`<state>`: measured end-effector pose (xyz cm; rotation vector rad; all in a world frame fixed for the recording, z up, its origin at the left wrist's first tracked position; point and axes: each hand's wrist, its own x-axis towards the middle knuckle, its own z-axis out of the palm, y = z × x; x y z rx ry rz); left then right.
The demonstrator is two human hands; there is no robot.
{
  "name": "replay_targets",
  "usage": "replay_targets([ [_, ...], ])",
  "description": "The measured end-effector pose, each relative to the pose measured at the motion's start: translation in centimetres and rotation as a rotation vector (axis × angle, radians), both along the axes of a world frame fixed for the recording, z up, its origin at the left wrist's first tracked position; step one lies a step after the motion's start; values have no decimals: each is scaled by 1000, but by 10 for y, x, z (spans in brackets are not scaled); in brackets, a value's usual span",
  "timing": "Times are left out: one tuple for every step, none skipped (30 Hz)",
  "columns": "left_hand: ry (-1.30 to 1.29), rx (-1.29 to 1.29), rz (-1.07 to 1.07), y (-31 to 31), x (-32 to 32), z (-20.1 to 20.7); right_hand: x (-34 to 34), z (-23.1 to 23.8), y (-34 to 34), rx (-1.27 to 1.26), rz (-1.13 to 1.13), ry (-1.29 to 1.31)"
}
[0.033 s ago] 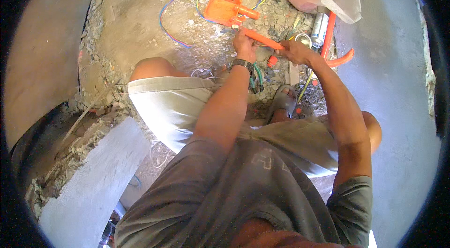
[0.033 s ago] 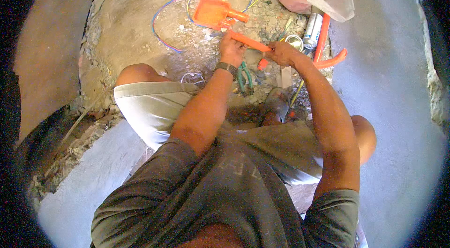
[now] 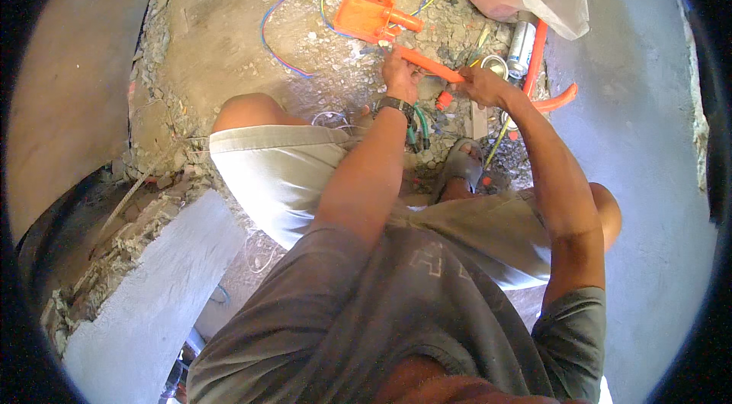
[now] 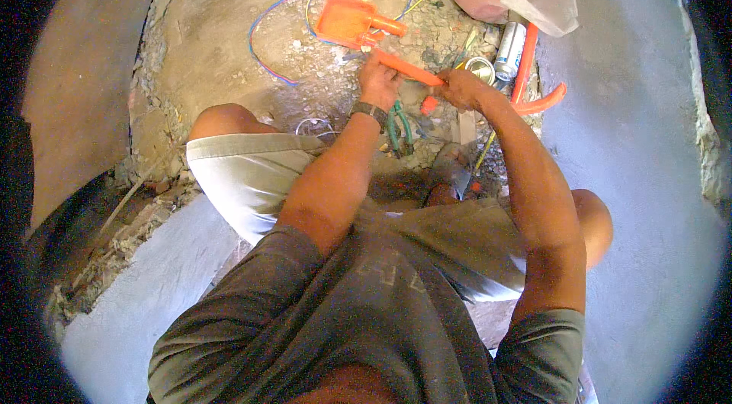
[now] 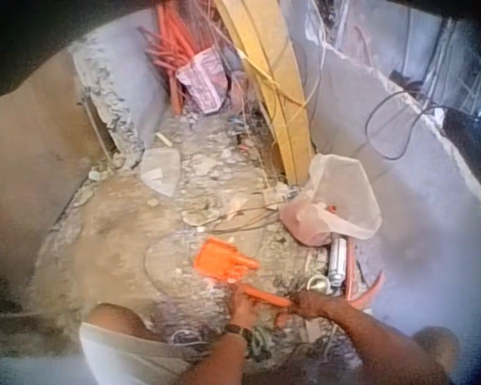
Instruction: The person sits on the floor and assembles an orange electrical junction box with conduit pipes and wires. They connect the pipes to the box, insert wires, and secure the components using their hands.
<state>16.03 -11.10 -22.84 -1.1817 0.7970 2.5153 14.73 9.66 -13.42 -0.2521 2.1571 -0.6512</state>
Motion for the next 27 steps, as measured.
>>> replay_targets([
  [11, 11, -23, 1, 0, -2, -4, 17, -5, 21, 33, -45],
  [21, 22, -47, 1, -1, -4, -7, 12, -5, 36, 70, -10],
  [39, 24, -60, -1, -2, -7, -9, 4, -7, 52, 107, 25],
  [52, 29, -79, 0, -1, -6, -9, 2, -8, 70, 139, 57],
  [66, 35, -98, 0, 0, -4, -9, 0, -8, 87, 133, 84],
  [63, 27, -102, 2, 1, -3, -8, -2, -10, 105, 126, 111],
  [62, 18, -103, 2, 1, -2, -8, -5, -11, 121, 122, 139],
  [61, 9, -104, 3, 1, -1, -7, -8, -10, 89, 108, 152],
  [64, 11, -109, 2, 1, 0, -5, -12, -9, 58, 93, 165],
  [66, 9, -109, 0, 2, -3, -5, -7, -14, 23, 82, 177],
  [68, 7, -109, -3, 3, -6, -6, -2, -18, 44, 86, 152],
  [60, -1, -116, -4, 3, -10, -7, 4, -20, 64, 90, 128],
  [53, -8, -127, -5, 3, -13, -8, 11, -23, 87, 90, 104],
  [47, -15, -138, -6, 3, -17, -8, 9, -23, 82, 99, 126],
  [43, -23, -148, -6, 2, -20, -7, 5, -22, 77, 108, 148],
  [39, -29, -157, -6, 3, -21, -6, 6, -23, 73, 118, 169],
  [34, -36, -166, -6, 2, -23, -6, 7, -25, 81, 112, 159],
  [16, -41, -153, -6, 1, -25, -6, 7, -27, 90, 106, 149],
  [-1, -46, -141, -6, -1, -24, -6, 8, -28, 99, 100, 140],
  [-19, -51, -128, -6, -2, -24, -6, 6, -28, 115, 108, 177],
  [-15, -48, -117, -6, -3, -24, -5, 4, -28, 131, 118, 214],
  [-11, -47, -106, -7, -6, -23, -7, 7, -31, 145, 127, 252],
  [-8, -45, -94, -9, -7, -22, -11, 10, -31, 190, 116, 257],
  [-50, -39, -61, -13, -9, -22, -17, 15, -29, 235, 106, 262],
  [-90, -34, -23, -19, -11, -24, -24, 19, -30, 278, 99, 270],
  [-130, -28, 13, -23, -15, -27, -28, 17, -27, 267, 88, 292],
  [-156, -50, 20, -26, -20, -30, -34, 15, -22, 256, 77, 314],
])
